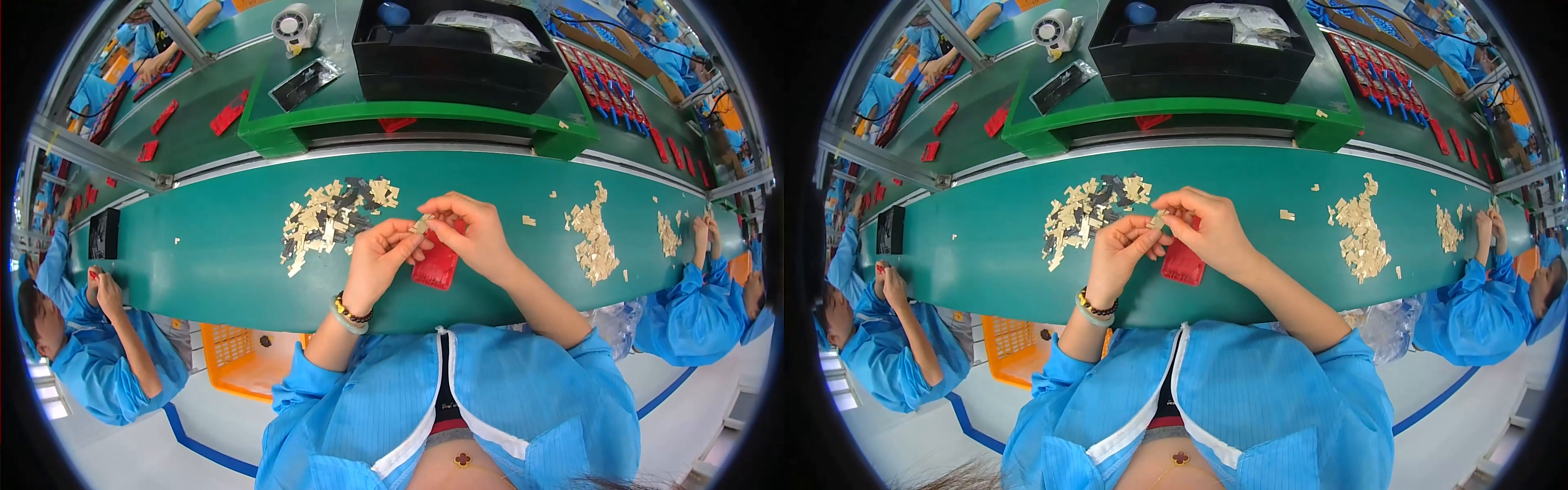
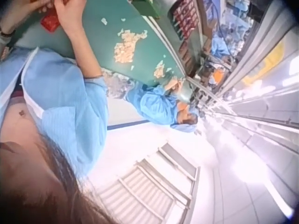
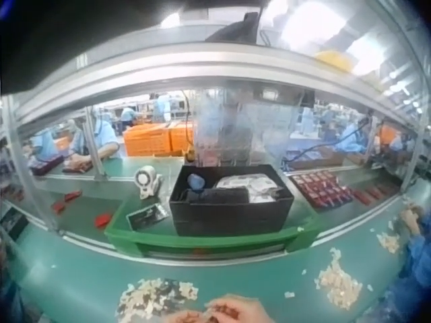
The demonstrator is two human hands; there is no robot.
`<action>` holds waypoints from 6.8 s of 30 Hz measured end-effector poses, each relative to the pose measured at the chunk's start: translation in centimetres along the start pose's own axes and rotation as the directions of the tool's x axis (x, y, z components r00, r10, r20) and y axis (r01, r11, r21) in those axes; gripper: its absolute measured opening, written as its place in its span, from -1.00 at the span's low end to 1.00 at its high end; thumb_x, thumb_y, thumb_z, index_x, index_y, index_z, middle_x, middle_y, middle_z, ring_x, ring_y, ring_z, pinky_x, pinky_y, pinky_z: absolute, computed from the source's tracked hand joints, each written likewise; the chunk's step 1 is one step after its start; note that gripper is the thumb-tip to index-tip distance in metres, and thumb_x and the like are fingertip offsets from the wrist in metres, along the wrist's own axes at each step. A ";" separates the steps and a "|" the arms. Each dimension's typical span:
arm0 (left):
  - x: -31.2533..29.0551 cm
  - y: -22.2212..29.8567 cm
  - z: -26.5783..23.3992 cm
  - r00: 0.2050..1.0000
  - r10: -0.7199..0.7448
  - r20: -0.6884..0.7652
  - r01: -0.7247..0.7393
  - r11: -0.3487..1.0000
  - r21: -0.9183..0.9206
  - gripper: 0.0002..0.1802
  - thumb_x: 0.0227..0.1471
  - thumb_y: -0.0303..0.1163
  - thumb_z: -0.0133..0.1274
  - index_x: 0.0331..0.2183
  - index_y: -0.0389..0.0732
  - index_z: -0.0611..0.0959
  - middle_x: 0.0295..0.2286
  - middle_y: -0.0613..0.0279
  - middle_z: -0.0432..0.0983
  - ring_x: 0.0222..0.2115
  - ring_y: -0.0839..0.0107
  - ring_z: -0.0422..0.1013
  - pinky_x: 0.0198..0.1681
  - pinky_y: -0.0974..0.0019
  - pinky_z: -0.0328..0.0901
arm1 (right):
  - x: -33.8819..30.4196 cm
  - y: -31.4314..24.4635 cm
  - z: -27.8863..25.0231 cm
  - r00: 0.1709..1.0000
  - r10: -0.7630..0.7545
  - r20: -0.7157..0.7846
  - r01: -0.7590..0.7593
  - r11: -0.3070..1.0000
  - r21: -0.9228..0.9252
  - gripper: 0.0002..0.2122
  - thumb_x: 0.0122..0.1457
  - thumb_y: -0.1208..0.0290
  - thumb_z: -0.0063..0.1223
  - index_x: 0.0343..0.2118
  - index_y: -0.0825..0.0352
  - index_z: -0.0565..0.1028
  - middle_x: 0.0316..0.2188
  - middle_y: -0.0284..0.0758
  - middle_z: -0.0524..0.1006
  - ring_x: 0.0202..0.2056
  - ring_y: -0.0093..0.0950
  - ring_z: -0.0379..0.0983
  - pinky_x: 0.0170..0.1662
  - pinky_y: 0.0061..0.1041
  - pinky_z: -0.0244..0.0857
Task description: The person assembles small electronic components by hand, inserting gold components and black components into red housings on an assembly line.
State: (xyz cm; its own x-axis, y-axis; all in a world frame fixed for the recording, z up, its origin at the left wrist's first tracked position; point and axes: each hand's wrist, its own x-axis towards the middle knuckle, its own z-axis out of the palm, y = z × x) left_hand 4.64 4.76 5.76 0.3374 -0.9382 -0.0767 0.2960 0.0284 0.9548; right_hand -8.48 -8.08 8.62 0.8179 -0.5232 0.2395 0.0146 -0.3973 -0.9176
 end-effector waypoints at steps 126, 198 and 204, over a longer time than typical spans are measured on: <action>2.4 -4.9 3.1 0.868 0.310 0.388 -0.457 0.196 0.868 -0.55 -0.15 -0.41 0.15 -0.16 -0.36 0.52 -0.07 -0.08 0.36 -0.02 -0.01 0.27 0.04 0.08 0.25 | -2.7 7.3 0.0 0.934 0.103 -0.342 -0.276 0.815 -0.509 -0.91 0.00 0.43 0.16 -0.43 0.30 0.58 -0.67 -0.30 0.53 -0.65 -0.40 0.48 -0.55 -0.46 0.35; 2.0 -2.6 -12.0 0.857 0.514 0.011 -0.115 0.172 0.978 -0.90 -0.12 -0.52 -0.04 -0.43 -0.21 0.50 -0.32 0.06 0.45 -0.28 0.12 0.37 -0.19 0.10 0.27 | 19.5 15.7 5.4 0.934 0.256 0.249 -0.137 0.900 -0.413 -0.67 0.18 0.24 -0.06 -0.05 0.30 0.44 -0.18 -0.13 0.52 -0.13 -0.23 0.45 -0.04 -0.27 0.31; 0.7 -1.8 -12.7 0.759 0.643 -0.103 -0.009 0.169 0.986 -0.85 -0.09 -0.59 0.10 -0.38 -0.24 0.52 -0.24 0.09 0.51 -0.20 0.10 0.36 -0.08 0.12 0.19 | 4.8 9.9 -3.8 0.911 -0.361 0.200 0.372 0.510 -0.775 -0.72 0.05 0.33 0.08 -0.13 0.19 0.50 0.00 -0.25 0.42 0.08 -0.29 0.30 0.14 -0.22 0.14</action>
State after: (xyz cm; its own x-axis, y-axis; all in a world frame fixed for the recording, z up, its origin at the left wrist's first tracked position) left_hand 15.67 8.43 0.31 0.5384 -0.6586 0.5257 -0.8339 -0.3266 0.4449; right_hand -6.54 -17.38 1.88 0.8549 -0.1822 0.4857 -0.1340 -0.9821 -0.1325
